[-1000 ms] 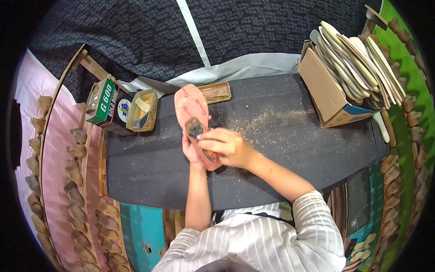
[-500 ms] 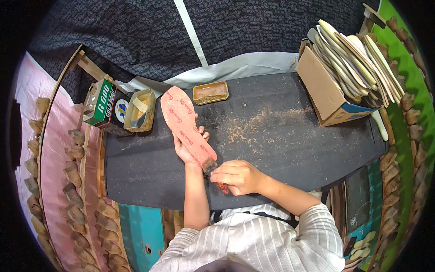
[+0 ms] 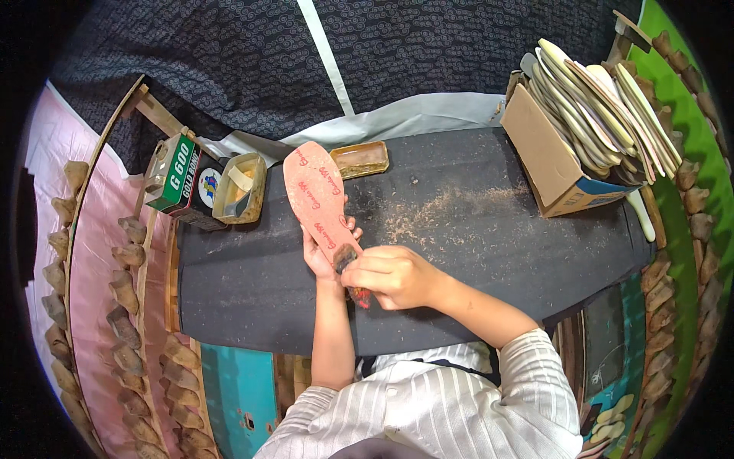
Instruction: Applying adhesive to shoe soles using a brush.
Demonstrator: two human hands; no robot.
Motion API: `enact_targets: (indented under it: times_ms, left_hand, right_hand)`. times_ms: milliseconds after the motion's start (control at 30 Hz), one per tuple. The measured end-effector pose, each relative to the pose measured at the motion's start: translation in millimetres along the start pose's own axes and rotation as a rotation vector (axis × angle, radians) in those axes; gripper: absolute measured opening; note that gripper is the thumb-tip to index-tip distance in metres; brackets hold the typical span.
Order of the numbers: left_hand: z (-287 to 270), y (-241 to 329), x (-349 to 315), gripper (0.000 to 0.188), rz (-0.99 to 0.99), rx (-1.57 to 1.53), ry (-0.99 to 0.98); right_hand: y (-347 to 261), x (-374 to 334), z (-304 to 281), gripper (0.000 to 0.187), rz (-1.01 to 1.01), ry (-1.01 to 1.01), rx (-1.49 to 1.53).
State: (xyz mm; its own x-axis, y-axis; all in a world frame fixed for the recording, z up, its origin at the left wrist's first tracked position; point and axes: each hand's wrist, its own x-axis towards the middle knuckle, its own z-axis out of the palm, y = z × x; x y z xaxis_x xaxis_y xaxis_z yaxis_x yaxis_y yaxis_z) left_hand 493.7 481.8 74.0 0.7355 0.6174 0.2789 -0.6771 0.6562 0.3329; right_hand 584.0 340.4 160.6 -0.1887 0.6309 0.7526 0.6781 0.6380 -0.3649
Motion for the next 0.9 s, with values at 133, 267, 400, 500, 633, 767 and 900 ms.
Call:
enact_targets:
  times_ms: [133, 267, 400, 500, 633, 767, 900]
  left_hand:
    - [-12, 3, -6, 0.062, -0.008, 0.025, 0.058]
    - [14, -3, -4, 0.060, 0.143, 0.251, 0.213]
    - [-2, -1, -7, 0.065, -0.063, -0.234, 0.002]
    - [2, -4, -11, 0.065, -0.119, 0.018, 0.141]
    - [3, -7, -8, 0.063, -0.121, -0.103, 0.011]
    - [-2, -4, -11, 0.063, -0.091, -0.046, -0.030]
    - [4, -3, -7, 0.064, -0.145, -0.120, -0.049]
  right_hand:
    - [11, 13, -7, 0.034, -0.018, 0.057, -0.078]
    - [22, 25, -12, 0.032, -0.044, 0.177, -0.149]
    - [32, 37, -22, 0.032, 0.023, 0.303, -0.183]
    - [36, 42, -29, 0.031, 0.047, 0.359, -0.279]
    - [37, 36, -31, 0.034, 0.070, 0.490, -0.251]
    - [25, 32, -25, 0.034, 0.006, 0.400, -0.056]
    - [35, 29, -30, 0.035, 0.032, 0.396, -0.181]
